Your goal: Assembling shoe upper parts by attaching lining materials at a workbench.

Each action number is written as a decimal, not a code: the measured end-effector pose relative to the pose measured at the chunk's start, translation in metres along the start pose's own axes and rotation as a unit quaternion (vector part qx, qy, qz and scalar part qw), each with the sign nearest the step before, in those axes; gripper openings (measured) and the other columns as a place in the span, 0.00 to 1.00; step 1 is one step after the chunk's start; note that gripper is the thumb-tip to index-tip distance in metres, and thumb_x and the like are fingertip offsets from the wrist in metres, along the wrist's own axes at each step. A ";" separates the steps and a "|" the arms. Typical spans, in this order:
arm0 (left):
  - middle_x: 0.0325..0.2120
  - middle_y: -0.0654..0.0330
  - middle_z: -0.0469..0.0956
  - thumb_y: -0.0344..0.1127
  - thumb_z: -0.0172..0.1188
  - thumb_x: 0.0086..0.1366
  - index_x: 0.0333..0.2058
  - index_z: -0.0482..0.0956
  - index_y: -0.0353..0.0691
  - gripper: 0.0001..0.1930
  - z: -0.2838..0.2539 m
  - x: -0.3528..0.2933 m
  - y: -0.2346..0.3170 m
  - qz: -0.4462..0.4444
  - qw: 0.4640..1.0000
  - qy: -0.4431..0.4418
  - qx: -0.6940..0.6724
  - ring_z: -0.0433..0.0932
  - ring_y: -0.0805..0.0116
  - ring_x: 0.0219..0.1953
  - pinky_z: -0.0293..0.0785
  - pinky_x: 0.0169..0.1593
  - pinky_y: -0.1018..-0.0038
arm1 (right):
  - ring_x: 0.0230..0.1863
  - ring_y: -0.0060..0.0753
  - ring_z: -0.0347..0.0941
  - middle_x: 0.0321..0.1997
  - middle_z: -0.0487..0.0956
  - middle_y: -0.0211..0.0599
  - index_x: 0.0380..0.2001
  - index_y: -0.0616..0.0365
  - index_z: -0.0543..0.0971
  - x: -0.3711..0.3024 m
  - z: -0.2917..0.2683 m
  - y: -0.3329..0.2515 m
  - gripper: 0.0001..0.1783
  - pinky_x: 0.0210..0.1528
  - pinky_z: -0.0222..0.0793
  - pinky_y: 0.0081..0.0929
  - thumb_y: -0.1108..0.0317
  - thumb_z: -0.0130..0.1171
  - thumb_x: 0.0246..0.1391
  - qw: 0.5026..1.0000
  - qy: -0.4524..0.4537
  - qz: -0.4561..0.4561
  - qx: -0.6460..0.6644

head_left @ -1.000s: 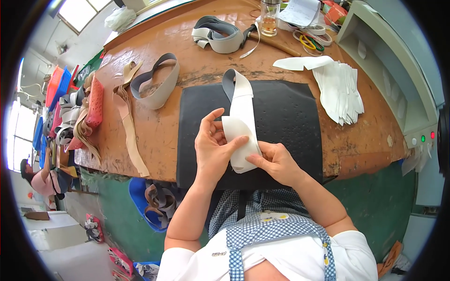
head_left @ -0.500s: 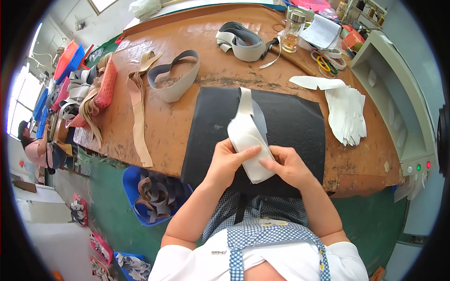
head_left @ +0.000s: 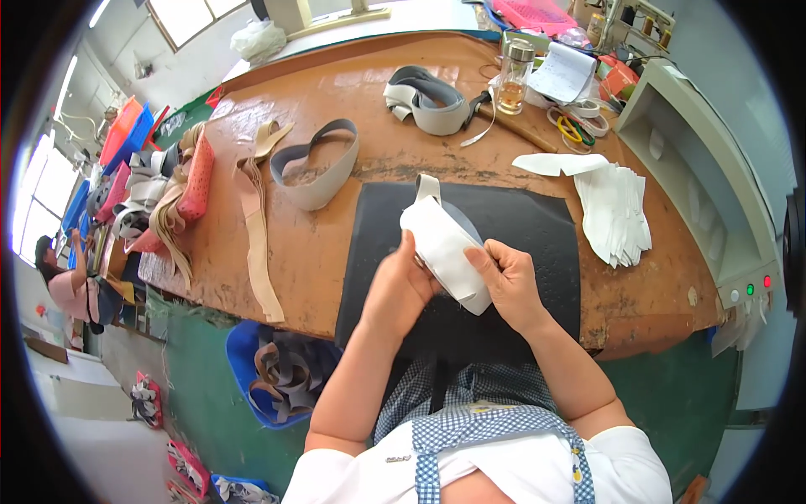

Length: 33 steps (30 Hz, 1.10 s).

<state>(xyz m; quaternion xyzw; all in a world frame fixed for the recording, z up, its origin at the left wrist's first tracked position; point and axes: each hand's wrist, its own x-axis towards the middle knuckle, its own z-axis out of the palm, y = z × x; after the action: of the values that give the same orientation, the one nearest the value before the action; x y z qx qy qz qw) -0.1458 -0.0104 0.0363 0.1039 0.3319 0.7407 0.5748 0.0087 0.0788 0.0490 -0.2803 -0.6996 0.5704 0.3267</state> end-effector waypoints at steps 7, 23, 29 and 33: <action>0.40 0.58 0.81 0.28 0.66 0.62 0.49 0.78 0.32 0.17 0.009 -0.026 -0.007 -0.014 0.988 -0.033 0.148 0.79 0.71 0.45 0.77 0.49 0.73 | 0.20 0.14 0.57 0.13 0.66 0.30 0.19 0.65 0.72 0.020 0.016 0.007 0.28 0.20 0.57 0.23 0.51 0.56 0.65 0.998 0.058 -0.015 0.036; 0.33 0.62 0.82 0.27 0.63 0.66 0.44 0.80 0.29 0.10 0.006 -0.024 -0.009 0.198 0.960 0.063 0.189 0.75 0.80 0.31 0.71 0.37 0.82 | 0.26 0.12 0.65 0.24 0.74 0.23 0.28 0.59 0.78 0.033 0.026 0.004 0.30 0.30 0.64 0.17 0.45 0.42 0.70 0.963 -0.007 0.074 0.258; 0.36 0.61 0.81 0.27 0.61 0.66 0.44 0.79 0.31 0.09 -0.004 -0.021 -0.009 0.146 0.982 0.045 0.114 0.78 0.76 0.36 0.74 0.42 0.78 | 0.27 0.12 0.63 0.24 0.73 0.22 0.27 0.59 0.76 0.011 0.014 0.003 0.19 0.29 0.61 0.15 0.55 0.55 0.67 0.982 -0.028 0.029 0.183; 0.45 0.56 0.80 0.29 0.63 0.65 0.50 0.74 0.32 0.16 -0.005 -0.025 -0.011 0.080 0.993 0.007 0.090 0.80 0.68 0.45 0.76 0.51 0.70 | 0.26 0.11 0.61 0.23 0.71 0.20 0.26 0.58 0.75 0.010 0.015 -0.005 0.15 0.27 0.58 0.16 0.61 0.59 0.64 0.993 -0.037 0.020 0.108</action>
<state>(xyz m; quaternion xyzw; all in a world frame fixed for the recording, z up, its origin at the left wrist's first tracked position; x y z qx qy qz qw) -0.1320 -0.0342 0.0318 0.1761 0.3915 0.7520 0.5002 -0.0097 0.0759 0.0533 -0.2363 -0.6397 0.6591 0.3172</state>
